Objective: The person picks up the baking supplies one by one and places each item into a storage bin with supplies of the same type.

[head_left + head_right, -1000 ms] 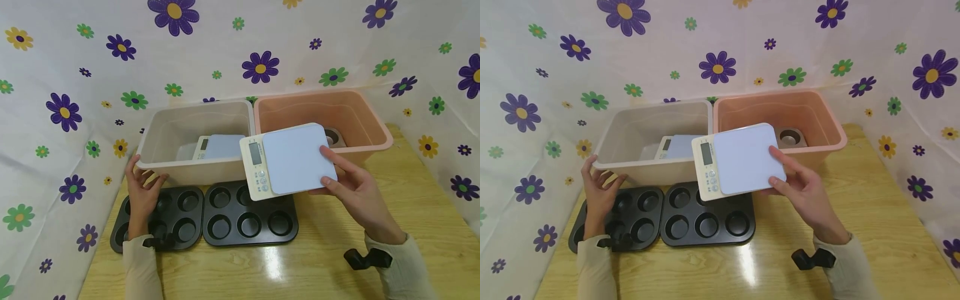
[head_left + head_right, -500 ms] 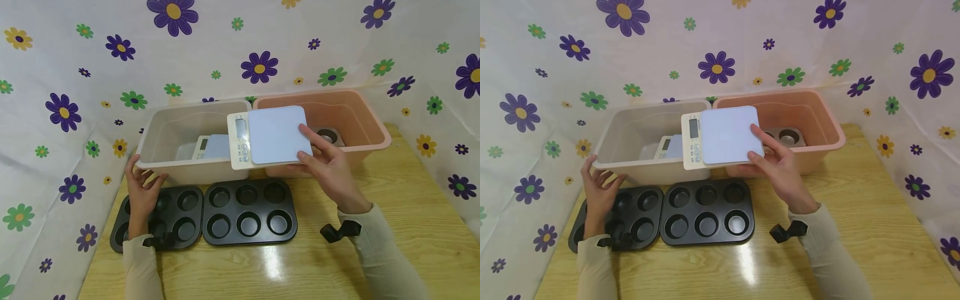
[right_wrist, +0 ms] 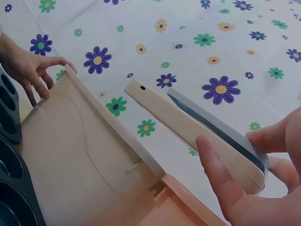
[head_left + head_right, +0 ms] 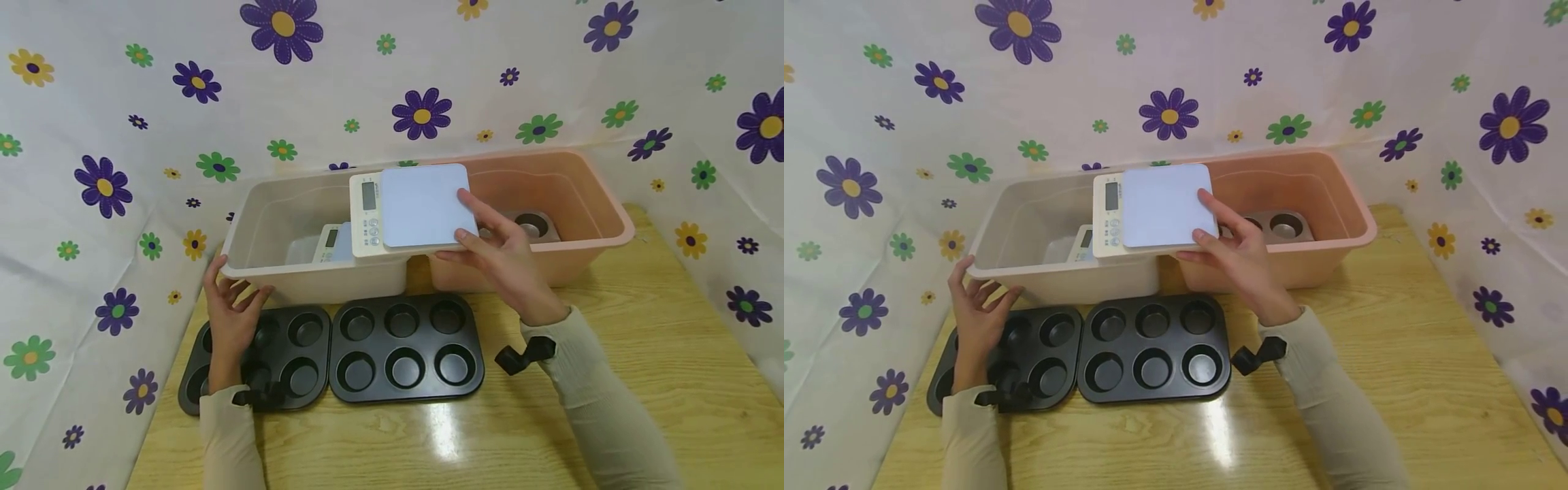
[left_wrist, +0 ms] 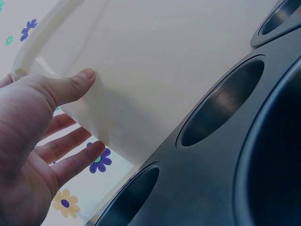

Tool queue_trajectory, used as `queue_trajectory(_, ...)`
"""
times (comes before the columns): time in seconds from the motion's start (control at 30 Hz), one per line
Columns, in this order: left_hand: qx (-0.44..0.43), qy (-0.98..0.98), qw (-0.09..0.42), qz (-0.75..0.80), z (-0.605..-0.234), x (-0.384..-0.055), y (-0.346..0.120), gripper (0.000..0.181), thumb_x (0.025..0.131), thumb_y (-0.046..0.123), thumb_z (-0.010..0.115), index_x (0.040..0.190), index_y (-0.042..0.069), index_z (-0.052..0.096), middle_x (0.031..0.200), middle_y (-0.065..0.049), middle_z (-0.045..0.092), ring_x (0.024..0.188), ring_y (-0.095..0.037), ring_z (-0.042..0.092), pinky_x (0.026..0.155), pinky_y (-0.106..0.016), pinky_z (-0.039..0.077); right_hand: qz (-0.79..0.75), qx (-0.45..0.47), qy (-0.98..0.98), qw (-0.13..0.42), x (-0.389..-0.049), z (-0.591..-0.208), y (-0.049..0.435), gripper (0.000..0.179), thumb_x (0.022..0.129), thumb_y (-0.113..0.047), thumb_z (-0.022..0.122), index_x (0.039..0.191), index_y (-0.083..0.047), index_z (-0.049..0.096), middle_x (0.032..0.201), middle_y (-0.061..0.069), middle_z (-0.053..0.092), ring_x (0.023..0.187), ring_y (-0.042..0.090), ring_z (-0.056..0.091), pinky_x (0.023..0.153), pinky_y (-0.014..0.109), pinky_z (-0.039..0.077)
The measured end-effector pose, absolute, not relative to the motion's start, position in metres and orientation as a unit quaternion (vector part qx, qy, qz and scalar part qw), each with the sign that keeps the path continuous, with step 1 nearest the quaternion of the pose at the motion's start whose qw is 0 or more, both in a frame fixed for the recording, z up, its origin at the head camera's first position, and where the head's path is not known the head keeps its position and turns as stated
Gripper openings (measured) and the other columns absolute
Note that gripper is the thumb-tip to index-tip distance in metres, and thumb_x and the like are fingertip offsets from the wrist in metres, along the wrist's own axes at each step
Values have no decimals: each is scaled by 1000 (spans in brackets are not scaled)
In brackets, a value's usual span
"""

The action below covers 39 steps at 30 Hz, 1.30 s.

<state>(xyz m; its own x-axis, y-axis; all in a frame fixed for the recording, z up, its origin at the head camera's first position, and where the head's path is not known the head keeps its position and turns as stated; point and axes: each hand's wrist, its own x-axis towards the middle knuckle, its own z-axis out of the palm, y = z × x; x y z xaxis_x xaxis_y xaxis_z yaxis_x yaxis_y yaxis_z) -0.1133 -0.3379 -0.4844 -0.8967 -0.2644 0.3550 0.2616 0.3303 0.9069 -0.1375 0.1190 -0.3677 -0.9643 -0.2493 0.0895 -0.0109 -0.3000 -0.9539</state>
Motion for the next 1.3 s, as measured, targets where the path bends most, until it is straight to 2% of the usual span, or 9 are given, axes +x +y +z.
queue_trajectory(0.17,6,-787,229,-573,-485,-113,-339,94,96,-4,79,169,26,29,151,-16,60,124,-7,67,106,-30,57,-804,-115,579,73,-148,-366,104,66,110,5,56,170,-17,40,167,14,34,134,30,62,92,37,68)
queue_trajectory(0.33,1,-788,229,-572,-485,-113,-339,94,96,-5,79,169,24,28,153,-20,59,125,-7,67,106,-34,56,-806,-104,577,83,-155,-362,89,67,109,4,58,170,-19,41,166,18,38,130,29,67,91,36,68)
queue_trajectory(0.53,0,-791,229,-568,-486,-115,-341,94,96,-5,79,170,25,28,153,-15,60,125,-8,67,106,-39,56,-795,-79,593,97,-164,-355,72,67,109,2,60,168,-25,45,163,19,39,136,38,63,90,34,67)
queue_trajectory(0.83,0,-790,231,-569,-486,-116,-341,95,96,-4,79,170,26,28,151,-14,60,124,-6,67,106,-34,57,-798,-77,589,101,-179,-348,45,70,108,6,59,170,-20,41,167,20,44,145,42,60,89,35,67)
queue_trajectory(1.03,-3,-789,232,-569,-485,-116,-339,95,96,-4,79,170,26,28,150,-14,60,124,-7,67,106,-39,56,-799,-59,587,113,-188,-350,31,69,108,7,59,170,-18,42,170,21,43,146,43,60,86,32,68)
queue_trajectory(1.3,6,-791,229,-567,-487,-115,-339,95,96,-3,79,170,28,28,152,-12,61,125,-8,67,108,-49,55,-757,-27,642,118,-192,-344,14,72,106,8,60,170,-18,40,174,21,30,143,43,61,83,29,67)
